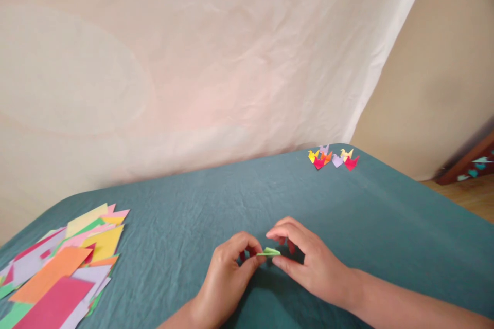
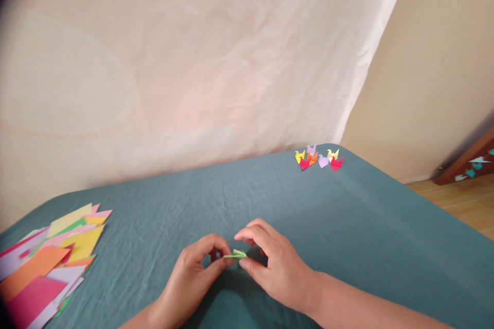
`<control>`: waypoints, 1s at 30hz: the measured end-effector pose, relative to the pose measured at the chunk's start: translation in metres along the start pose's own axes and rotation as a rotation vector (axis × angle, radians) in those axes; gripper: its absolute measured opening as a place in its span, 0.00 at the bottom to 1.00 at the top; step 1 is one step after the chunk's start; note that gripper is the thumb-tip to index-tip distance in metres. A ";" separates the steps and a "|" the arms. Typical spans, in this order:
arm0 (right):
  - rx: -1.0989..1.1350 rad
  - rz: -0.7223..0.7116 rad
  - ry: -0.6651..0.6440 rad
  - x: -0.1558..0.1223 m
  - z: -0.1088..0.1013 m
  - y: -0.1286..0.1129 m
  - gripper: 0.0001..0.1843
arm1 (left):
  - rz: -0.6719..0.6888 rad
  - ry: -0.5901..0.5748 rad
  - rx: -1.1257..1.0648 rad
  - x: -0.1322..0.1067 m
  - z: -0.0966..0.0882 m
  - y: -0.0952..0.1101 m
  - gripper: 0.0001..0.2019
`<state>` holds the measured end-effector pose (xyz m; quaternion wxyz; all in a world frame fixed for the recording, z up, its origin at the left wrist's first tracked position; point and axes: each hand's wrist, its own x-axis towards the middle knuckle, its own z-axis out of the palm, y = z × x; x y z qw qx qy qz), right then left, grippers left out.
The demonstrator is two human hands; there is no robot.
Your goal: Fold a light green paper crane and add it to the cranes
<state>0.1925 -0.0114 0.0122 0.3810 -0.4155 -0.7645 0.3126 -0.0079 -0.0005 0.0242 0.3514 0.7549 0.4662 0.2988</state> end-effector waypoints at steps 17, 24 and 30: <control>0.041 -0.221 -0.063 0.001 -0.002 -0.003 0.14 | -0.049 -0.071 -0.171 0.001 0.004 -0.006 0.04; 0.003 -0.186 -0.026 -0.002 0.000 -0.002 0.04 | -0.025 -0.059 -0.089 0.001 0.004 -0.001 0.07; -0.007 -0.097 0.019 0.000 0.001 0.002 0.03 | 0.031 -0.029 -0.037 -0.005 0.005 -0.002 0.03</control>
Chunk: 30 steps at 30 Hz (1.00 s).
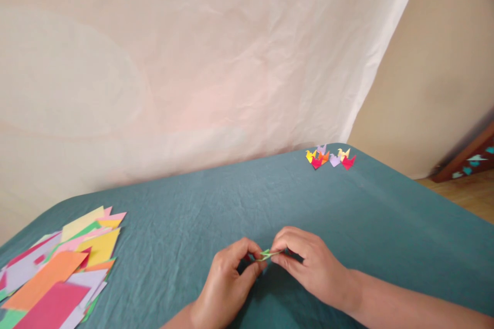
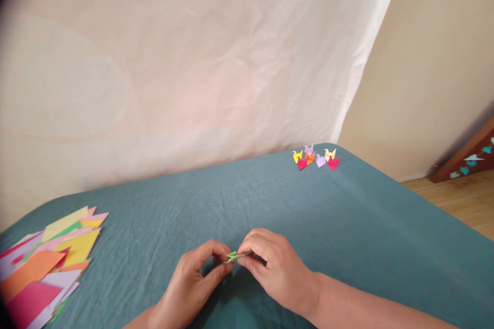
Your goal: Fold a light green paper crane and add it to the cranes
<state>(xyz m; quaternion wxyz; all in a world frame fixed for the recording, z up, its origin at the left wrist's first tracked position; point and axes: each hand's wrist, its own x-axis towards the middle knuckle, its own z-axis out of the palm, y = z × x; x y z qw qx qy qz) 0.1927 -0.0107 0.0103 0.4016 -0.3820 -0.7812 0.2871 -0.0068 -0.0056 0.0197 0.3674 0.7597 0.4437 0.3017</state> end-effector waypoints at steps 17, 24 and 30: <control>0.020 0.211 -0.059 0.001 -0.002 0.003 0.08 | -0.004 -0.128 -0.085 0.003 -0.008 0.001 0.09; 0.151 0.335 -0.092 0.003 -0.002 0.000 0.09 | 0.039 -0.089 -0.133 0.006 -0.009 0.003 0.09; 0.382 0.416 -0.101 0.002 0.001 0.003 0.09 | -0.184 -0.172 -0.381 0.006 -0.007 -0.007 0.13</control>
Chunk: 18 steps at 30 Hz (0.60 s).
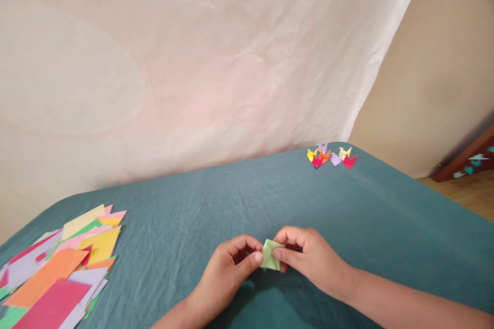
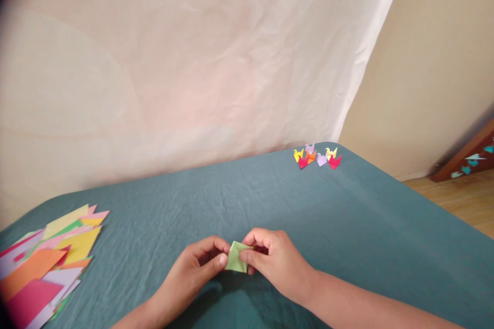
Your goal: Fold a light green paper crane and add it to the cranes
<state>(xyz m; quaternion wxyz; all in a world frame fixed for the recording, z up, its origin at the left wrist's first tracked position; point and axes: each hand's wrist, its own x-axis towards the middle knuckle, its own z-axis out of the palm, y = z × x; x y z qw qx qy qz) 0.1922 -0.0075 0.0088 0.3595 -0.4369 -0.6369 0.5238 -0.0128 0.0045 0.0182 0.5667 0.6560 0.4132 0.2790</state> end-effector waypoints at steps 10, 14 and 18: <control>0.206 0.067 -0.099 0.002 0.002 0.003 0.15 | -0.051 -0.029 -0.165 0.004 0.001 0.003 0.14; 0.203 0.078 -0.101 0.002 0.003 0.003 0.14 | -0.049 -0.039 -0.163 0.002 0.004 0.001 0.12; 0.187 0.072 -0.115 0.002 0.004 0.003 0.09 | -0.061 0.017 -0.124 0.002 0.008 -0.002 0.11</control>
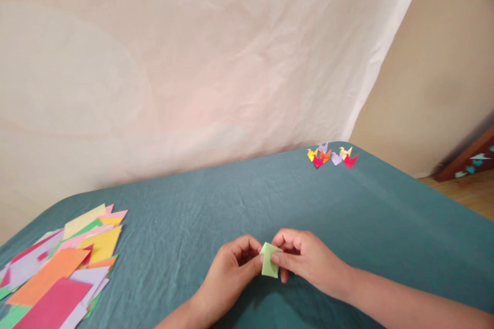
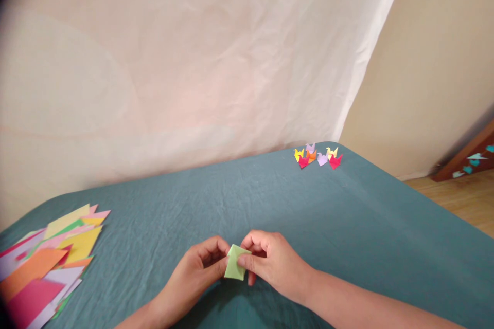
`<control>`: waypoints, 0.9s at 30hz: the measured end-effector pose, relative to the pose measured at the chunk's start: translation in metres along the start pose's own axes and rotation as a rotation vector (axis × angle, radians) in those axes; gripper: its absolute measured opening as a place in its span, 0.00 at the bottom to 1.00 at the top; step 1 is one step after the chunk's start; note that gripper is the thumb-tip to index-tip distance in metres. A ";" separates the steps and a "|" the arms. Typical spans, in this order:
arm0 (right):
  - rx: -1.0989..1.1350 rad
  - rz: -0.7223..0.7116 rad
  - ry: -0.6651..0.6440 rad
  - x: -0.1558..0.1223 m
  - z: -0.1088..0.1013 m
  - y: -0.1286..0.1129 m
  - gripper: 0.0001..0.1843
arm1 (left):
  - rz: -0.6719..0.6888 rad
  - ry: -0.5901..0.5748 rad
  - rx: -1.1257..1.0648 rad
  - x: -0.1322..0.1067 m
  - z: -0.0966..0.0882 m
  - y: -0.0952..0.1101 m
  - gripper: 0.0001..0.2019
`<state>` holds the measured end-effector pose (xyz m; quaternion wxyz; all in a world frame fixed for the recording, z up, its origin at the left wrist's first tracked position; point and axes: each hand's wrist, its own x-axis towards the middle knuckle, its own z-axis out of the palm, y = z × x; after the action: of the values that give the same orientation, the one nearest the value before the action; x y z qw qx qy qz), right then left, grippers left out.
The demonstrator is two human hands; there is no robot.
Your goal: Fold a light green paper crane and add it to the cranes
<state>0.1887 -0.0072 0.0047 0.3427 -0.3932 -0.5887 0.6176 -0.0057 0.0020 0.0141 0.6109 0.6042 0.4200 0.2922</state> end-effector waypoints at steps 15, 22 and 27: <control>-0.289 -0.131 0.083 -0.002 0.005 -0.006 0.02 | -0.032 0.023 0.118 0.002 -0.001 0.003 0.11; -0.338 -0.102 0.105 -0.002 0.002 -0.008 0.06 | -0.045 0.015 0.199 0.002 0.004 0.003 0.08; -0.374 -0.036 0.167 0.003 0.003 0.005 0.05 | -0.049 0.023 0.255 0.003 0.004 0.003 0.05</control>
<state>0.1853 -0.0064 -0.0001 0.3224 -0.4891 -0.6697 0.4564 -0.0006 0.0029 0.0163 0.5313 0.6632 0.4752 0.2283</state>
